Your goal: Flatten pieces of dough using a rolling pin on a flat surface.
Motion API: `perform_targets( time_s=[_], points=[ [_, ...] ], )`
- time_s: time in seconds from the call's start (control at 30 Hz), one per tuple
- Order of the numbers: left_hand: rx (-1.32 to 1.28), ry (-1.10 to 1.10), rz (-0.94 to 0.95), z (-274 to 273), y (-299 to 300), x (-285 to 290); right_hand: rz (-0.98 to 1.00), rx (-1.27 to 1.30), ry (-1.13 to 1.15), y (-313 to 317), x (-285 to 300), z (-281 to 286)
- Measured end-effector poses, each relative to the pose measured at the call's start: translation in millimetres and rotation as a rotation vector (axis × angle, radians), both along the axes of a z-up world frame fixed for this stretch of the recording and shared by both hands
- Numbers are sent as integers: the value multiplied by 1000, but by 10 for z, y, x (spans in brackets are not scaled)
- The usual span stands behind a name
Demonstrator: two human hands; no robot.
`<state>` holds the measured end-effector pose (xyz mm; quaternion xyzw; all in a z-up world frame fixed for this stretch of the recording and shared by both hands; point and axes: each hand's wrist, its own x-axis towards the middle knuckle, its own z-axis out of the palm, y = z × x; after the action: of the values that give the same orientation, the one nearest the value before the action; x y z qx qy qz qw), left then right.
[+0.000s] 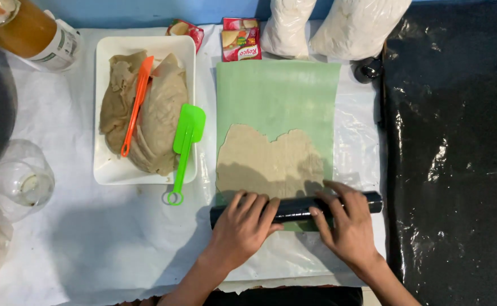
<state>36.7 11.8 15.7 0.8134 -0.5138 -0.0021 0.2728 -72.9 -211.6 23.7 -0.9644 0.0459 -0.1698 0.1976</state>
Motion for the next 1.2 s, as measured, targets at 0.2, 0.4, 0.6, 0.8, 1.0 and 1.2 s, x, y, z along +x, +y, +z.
perform_targets(
  time_s=[0.2, 0.4, 0.6, 0.8, 1.0, 1.2],
  points=[
    [35, -47, 192, -156, -62, -227, 22, -69, 153, 92, -69, -236],
    [122, -7, 309, -231, -378, 102, -14, -188, 173, -72, 436, -171],
    [124, -87, 387, -168, -701, 630, -33, -124, 100, -315, 910, -121],
    [65, -20, 336, -85, -420, 210, -27, -168, 121, -42, 510, -29],
    [-121, 23, 416, -319, 49, -316, -17, -41, 105, 140, -46, -199],
    [-19, -12, 364, -211, -34, -46, -1, -65, 130, 210, 81, -266]
  ],
)
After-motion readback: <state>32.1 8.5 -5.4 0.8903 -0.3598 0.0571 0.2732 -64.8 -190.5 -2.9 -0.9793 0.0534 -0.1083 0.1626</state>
